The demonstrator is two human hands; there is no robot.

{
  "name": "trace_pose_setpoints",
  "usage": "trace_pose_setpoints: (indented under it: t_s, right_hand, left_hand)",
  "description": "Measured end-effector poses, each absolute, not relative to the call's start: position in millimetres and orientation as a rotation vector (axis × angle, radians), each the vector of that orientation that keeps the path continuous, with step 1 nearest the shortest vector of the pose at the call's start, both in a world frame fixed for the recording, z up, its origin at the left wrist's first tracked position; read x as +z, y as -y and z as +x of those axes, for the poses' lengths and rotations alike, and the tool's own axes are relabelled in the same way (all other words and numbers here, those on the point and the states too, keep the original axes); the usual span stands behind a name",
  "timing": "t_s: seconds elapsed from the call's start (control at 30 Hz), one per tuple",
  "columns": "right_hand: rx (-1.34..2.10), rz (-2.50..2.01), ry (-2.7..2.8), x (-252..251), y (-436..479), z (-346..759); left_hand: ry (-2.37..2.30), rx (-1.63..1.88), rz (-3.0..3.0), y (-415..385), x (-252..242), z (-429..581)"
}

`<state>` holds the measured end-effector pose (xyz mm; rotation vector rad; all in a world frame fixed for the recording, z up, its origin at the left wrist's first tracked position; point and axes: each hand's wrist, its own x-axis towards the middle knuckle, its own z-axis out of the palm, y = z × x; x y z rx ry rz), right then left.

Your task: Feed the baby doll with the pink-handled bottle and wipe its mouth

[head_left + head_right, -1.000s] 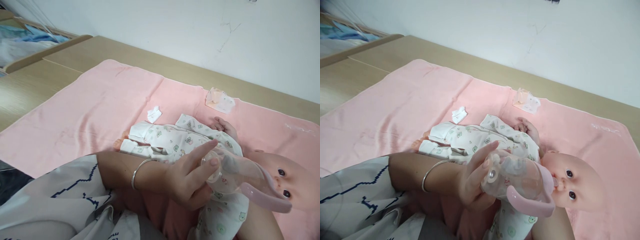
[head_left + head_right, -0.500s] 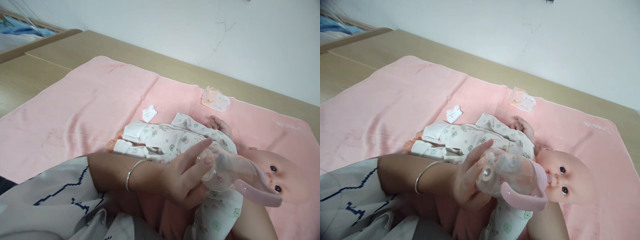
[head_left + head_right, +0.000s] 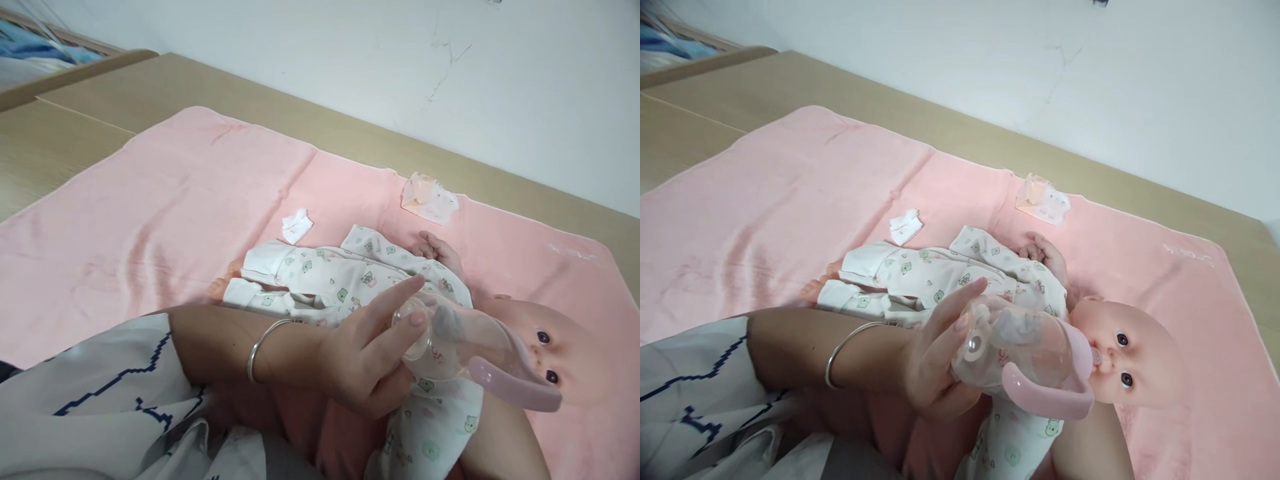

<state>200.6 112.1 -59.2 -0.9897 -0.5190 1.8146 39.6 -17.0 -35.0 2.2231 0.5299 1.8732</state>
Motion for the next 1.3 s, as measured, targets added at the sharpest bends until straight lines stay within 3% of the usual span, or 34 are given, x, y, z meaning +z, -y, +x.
trace_pose_setpoints:
  t_s: [1.3]
  right_hand:
    - [1.803, -0.987, 0.515, -63.5, -113.1, 202.8]
  left_hand:
    - [-0.554, 1.840, 2.235, 15.7, -29.5, 38.3]
